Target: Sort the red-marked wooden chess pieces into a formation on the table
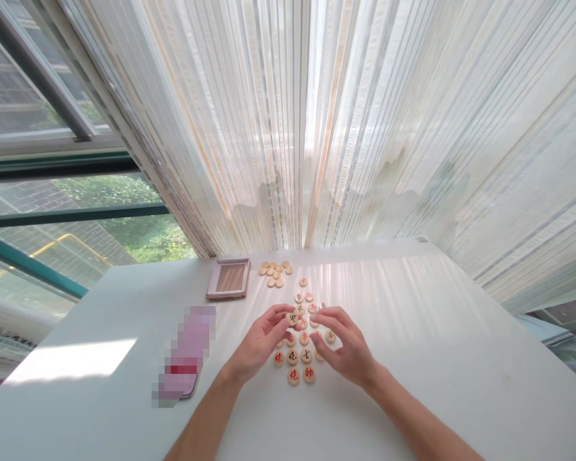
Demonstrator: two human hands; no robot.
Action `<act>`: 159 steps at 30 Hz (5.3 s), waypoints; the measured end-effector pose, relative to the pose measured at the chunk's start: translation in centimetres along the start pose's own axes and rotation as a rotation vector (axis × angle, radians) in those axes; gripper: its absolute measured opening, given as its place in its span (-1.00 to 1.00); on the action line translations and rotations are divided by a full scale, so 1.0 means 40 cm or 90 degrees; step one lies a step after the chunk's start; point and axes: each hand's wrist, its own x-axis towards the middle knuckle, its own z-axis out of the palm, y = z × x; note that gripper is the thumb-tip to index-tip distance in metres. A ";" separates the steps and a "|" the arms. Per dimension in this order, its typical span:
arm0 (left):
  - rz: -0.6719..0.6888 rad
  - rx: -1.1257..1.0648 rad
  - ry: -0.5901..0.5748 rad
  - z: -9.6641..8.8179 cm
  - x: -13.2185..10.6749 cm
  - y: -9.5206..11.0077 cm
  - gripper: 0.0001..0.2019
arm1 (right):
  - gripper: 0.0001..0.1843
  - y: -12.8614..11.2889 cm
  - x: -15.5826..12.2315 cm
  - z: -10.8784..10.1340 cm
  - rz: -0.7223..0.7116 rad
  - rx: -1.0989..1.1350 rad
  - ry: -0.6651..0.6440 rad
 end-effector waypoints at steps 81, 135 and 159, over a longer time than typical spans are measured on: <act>0.038 0.224 0.048 0.040 -0.046 -0.009 -0.72 | -0.74 -0.048 -0.002 0.021 0.225 0.197 -0.111; 0.182 0.358 0.017 0.027 -0.050 -0.024 -0.70 | -0.77 -0.045 -0.001 0.012 0.317 0.248 -0.135; 0.102 0.154 0.047 0.039 -0.045 -0.037 -0.79 | -0.76 -0.063 -0.012 0.027 0.086 0.110 -0.110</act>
